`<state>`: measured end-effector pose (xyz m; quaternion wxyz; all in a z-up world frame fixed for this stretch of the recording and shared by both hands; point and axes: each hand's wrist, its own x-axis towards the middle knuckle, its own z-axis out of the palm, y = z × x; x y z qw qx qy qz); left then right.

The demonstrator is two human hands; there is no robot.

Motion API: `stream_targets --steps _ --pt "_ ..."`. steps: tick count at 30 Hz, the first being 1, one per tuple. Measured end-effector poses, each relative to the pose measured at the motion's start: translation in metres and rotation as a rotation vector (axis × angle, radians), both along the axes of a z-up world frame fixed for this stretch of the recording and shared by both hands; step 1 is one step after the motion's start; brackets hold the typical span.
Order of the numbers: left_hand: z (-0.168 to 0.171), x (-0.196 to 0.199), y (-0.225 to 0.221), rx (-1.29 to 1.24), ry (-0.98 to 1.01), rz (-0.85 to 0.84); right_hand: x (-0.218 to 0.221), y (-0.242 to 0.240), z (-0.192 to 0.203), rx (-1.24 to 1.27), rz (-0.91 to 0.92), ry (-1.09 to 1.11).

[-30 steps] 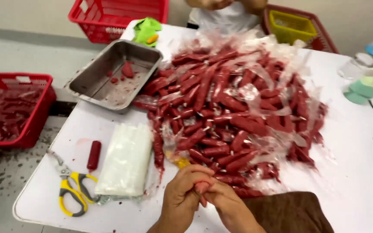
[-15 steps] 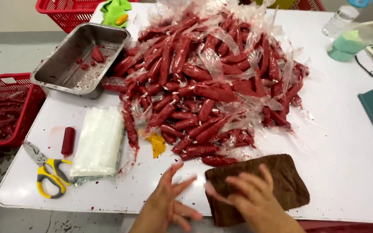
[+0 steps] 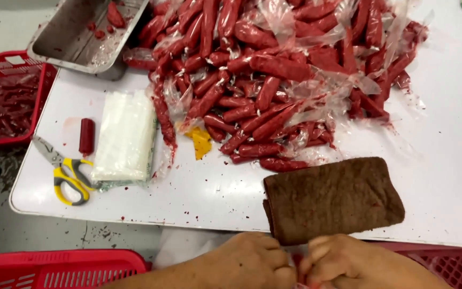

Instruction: The person is picking up individual red sausages wrapped in plastic from a large pile, wiping each one on a brown cloth to remove residue, and placing them into a red plastic basket.

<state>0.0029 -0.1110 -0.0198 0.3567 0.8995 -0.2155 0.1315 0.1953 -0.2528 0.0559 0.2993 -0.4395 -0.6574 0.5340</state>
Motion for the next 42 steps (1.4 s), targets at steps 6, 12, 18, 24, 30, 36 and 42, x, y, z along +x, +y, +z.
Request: stream_targets --steps 6,12,18,24,30,36,42 --pt "-0.065 0.026 -0.016 -0.428 0.09 0.088 -0.015 -0.035 -0.067 -0.387 -0.757 0.719" --pt "-0.069 0.067 -0.043 -1.855 0.63 0.117 -0.034 0.003 -0.142 0.058 -1.374 1.149" --pt "-0.042 0.095 -0.027 -1.745 0.653 0.28 -0.015 0.017 -0.104 0.516 -1.551 0.108" --pt "-0.011 0.088 -0.011 -1.648 0.93 0.241 0.029 -0.03 -0.074 0.568 -0.922 -0.413" --pt "-0.004 0.091 0.005 -0.753 0.663 0.289 0.047 -0.014 -0.042 0.4 -0.555 -0.544" --pt "-0.019 0.1 0.006 -0.237 0.089 0.138 0.054 -0.01 -0.05 0.311 -0.527 -0.327" --pt "-0.054 0.105 -0.011 -0.308 -0.048 0.206 0.047 -0.028 -0.071 0.226 -0.65 -0.063"
